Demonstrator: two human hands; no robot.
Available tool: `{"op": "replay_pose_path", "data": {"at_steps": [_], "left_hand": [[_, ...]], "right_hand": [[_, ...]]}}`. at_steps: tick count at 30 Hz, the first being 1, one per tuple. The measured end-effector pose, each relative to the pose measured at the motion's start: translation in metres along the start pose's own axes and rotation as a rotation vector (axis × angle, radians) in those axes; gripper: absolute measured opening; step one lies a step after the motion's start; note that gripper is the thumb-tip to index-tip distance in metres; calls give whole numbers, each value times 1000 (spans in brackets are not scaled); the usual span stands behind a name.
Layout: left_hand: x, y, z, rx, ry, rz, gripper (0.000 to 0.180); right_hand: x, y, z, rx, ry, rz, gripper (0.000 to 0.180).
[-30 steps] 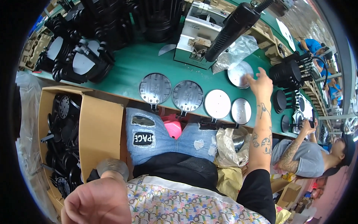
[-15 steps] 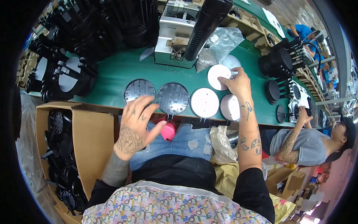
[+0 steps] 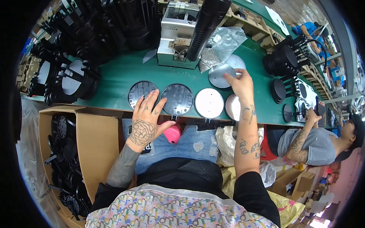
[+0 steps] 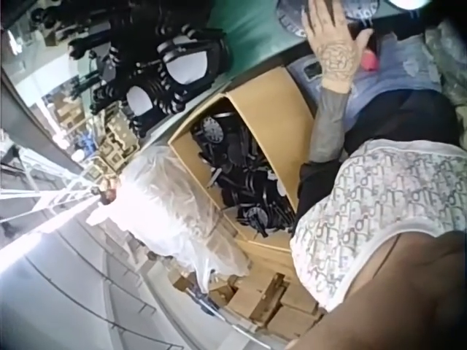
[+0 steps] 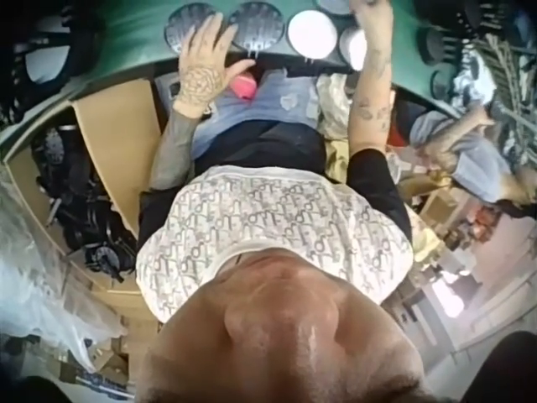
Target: The person assembles black plastic base components with white circular covers using a pneumatic screwdriver.
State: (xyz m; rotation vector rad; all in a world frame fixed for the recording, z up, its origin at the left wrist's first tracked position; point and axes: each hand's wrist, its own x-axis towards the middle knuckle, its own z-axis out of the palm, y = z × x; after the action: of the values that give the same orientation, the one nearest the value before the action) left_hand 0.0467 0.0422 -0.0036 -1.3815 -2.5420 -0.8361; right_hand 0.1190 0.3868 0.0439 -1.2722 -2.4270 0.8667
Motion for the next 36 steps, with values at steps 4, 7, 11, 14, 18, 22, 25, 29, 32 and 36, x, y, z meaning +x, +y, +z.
{"op": "replay_pose_path", "data": {"at_steps": [4,7,11,14,18,22,25,29,32,36], "left_hand": [[-1,-3,-5,-19,10,4,79],[-1,-4,-3,-22,2,-17,91],[0,-3,-5,-83,32,-44,95],[1,-2,-2,-11,6,-26,97],[1,-3,0,8,-14,-12,92],[-2,-4,-1,-20,-11,-28,87],[-1,-4,-1,-13,21,-3,83],[1,-4,-3,-25,15,30,71],[0,-4,-2,-1,-28,33,69],[3,3,-8,18,-70,16,74]], "right_hand": [[-23,-5,-23,133,218,-156,30],[-55,-23,-37,370,154,-191,25],[-72,-40,8,524,-428,-226,24],[-76,-52,52,563,-575,-196,22],[-87,-66,58,-73,-9,-699,19],[-110,-54,61,-99,5,-760,18],[-121,-43,64,-121,-5,-804,22],[-121,-43,64,-196,8,-880,26],[-121,-43,63,-225,10,-923,27],[-134,-48,71,-277,50,-948,32]]}}
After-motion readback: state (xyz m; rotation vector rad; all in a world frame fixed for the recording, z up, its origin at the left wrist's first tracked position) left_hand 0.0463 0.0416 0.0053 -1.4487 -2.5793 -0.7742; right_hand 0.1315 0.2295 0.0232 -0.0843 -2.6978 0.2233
